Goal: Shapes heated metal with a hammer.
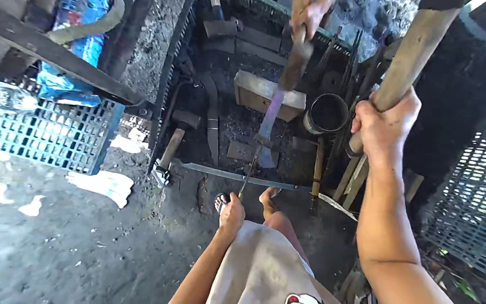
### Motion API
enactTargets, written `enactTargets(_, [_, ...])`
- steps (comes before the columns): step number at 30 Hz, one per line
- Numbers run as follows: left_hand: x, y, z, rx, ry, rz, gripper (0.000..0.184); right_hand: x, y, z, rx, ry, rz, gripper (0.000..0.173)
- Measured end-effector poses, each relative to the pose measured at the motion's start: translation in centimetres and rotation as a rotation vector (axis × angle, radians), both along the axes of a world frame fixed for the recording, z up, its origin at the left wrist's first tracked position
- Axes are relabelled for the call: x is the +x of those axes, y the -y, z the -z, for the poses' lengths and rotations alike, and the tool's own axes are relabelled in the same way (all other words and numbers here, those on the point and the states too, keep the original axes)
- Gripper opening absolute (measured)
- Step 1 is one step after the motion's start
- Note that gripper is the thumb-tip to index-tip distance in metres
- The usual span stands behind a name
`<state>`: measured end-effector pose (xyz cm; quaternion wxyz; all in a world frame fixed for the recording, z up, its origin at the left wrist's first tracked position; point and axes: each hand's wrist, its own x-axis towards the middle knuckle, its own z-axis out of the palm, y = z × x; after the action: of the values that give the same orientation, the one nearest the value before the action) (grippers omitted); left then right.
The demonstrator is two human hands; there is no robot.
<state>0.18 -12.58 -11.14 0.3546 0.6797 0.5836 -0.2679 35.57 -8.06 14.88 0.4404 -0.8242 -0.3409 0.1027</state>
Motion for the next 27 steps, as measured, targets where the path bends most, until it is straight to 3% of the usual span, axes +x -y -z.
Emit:
enactTargets(2, [0.2, 0.3, 0.1, -0.012, 0.004, -0.016, 0.046, -0.2, -1.6, 3.9, -0.01, 0.072, 0.064, 0.033])
enactTargets(4, [1.0, -0.1, 0.6, -0.026, 0.005, -0.027, 0.045, -1.3, -3.0, 10.8, -0.129, 0.028, 0.082, 0.04])
enactTargets(7, [1.4, -0.1, 1.0, -0.027, -0.018, -0.004, 0.045, -3.0, -4.0, 21.9, -0.546, -0.323, 0.087, 0.04])
enactTargets(8, [1.2, 0.2, 0.3, -0.036, -0.021, 0.002, 0.046, -3.3, -3.9, 22.6, -0.614, -0.46, 0.089, 0.037])
enactTargets(9, [1.3, -0.2, -0.4, -0.034, -0.008, 0.003, 0.048, -3.5, -3.8, 20.9, -0.588, -0.564, 0.093, 0.035])
enactTargets(11, [2.5, -1.9, -2.0, -0.075, 0.021, -0.004, 0.051, -2.7, -4.2, 13.0, -0.415, -0.588, 0.051, 0.033])
enactTargets(13, [2.2, -1.6, -2.8, -0.122, 0.046, -0.017, 0.052, -3.0, -1.3, 5.3, -0.322, -0.463, 0.009, 0.034])
enactTargets(16, [3.0, -2.4, -1.3, -0.101, 0.086, -0.027, 0.049, -1.4, 0.4, -4.1, -0.217, -0.177, -0.05, 0.041])
enactTargets(18, [3.1, -2.5, -1.1, -0.093, 0.068, -0.026, 0.048, -0.1, 0.6, -7.6, -0.141, 0.003, -0.05, 0.04])
enactTargets(20, [3.0, -2.6, -1.0, -0.086, 0.045, -0.013, 0.051, 1.2, -0.4, -8.1, -0.05, 0.162, -0.021, 0.041])
enactTargets(23, [3.2, -2.4, -0.5, -0.074, 0.014, -0.005, 0.052, 1.0, -2.6, -2.6, -0.041, 0.276, 0.053, 0.047])
enactTargets(25, [3.7, -2.7, -0.2, -0.085, 0.009, -0.016, 0.051, -0.8, -3.3, 5.4, -0.216, 0.19, 0.08, 0.049])
enactTargets(27, [4.2, -2.9, 0.2, -0.072, -0.009, -0.03, 0.046, -2.5, -3.7, 15.7, -0.436, -0.096, 0.092, 0.048])
